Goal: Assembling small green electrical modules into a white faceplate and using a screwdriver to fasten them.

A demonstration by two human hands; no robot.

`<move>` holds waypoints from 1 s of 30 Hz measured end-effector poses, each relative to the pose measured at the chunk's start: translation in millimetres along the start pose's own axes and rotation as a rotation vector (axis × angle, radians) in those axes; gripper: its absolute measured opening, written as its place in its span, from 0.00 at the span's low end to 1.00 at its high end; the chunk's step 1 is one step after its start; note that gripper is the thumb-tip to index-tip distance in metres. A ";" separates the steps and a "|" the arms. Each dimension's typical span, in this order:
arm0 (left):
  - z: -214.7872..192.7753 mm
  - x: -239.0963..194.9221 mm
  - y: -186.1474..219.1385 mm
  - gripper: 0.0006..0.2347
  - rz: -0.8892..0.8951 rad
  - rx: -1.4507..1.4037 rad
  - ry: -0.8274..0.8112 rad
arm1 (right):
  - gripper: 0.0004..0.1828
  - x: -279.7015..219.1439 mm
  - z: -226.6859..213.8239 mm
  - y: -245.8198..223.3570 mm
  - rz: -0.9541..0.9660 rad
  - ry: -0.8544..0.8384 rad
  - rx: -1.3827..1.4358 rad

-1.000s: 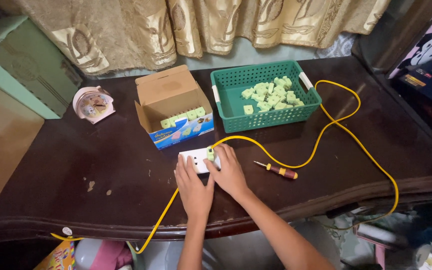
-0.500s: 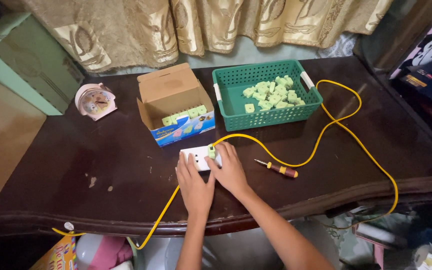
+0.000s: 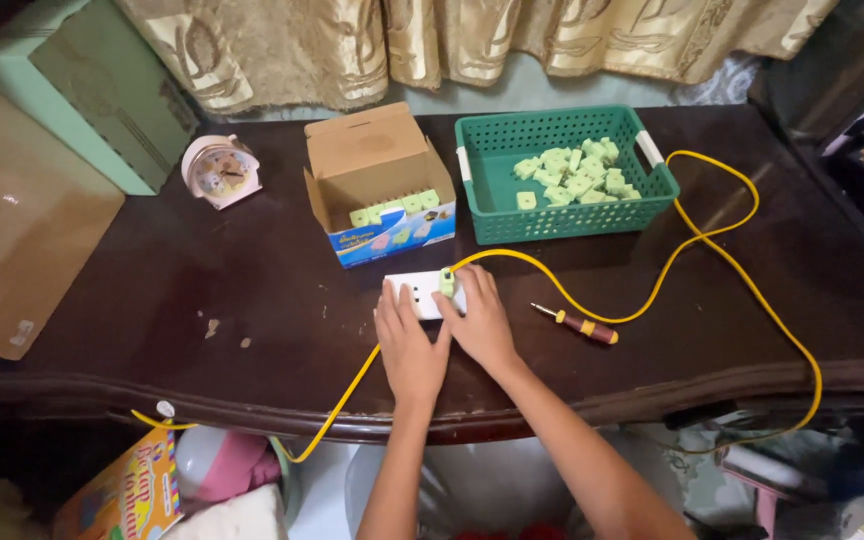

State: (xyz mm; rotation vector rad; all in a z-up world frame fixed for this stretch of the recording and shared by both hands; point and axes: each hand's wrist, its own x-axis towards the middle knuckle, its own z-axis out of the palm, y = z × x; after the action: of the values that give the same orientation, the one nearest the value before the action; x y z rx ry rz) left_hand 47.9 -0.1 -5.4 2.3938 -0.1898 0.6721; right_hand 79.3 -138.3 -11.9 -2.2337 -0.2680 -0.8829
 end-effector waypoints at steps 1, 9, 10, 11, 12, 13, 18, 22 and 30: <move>0.5 -0.4 -0.4 0.40 -0.003 0.001 -0.003 | 0.23 0.0 -0.7 -1.2 0.003 -0.004 0.000; 3.1 -0.9 -2.2 0.40 0.019 -0.007 0.030 | 0.23 0.1 -0.7 -2.0 -0.005 -0.005 -0.011; -0.1 1.3 -1.0 0.40 0.019 -0.008 0.031 | 0.23 2.1 -0.8 -4.1 -0.007 -0.006 -0.012; -3.0 1.1 1.1 0.39 0.004 -0.016 0.011 | 0.23 1.5 -2.4 -6.0 0.004 -0.010 -0.003; -5.7 1.2 3.5 0.38 -0.010 -0.024 -0.009 | 0.23 1.3 -4.2 -7.5 0.014 -0.015 0.005; -3.5 0.3 1.6 0.38 -0.009 -0.028 -0.008 | 0.23 0.6 -4.4 -8.1 0.012 -0.014 0.002; 1.1 0.1 -2.1 0.39 0.007 -0.005 0.006 | 0.23 -0.1 -1.3 -2.9 0.024 -0.015 -0.020; -4.1 0.5 2.3 0.39 -0.003 -0.016 0.001 | 0.23 -0.2 -5.0 -6.3 0.068 -0.053 0.008; -6.0 2.4 4.3 0.38 -0.015 -0.022 -0.019 | 0.22 -0.6 -3.7 -2.7 0.097 -0.063 0.018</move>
State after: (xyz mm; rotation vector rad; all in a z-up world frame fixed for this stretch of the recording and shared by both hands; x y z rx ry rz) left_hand 46.1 0.3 2.1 2.3793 -0.1862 0.6377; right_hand 75.8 -138.8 -8.9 -2.2405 -0.1950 -0.7565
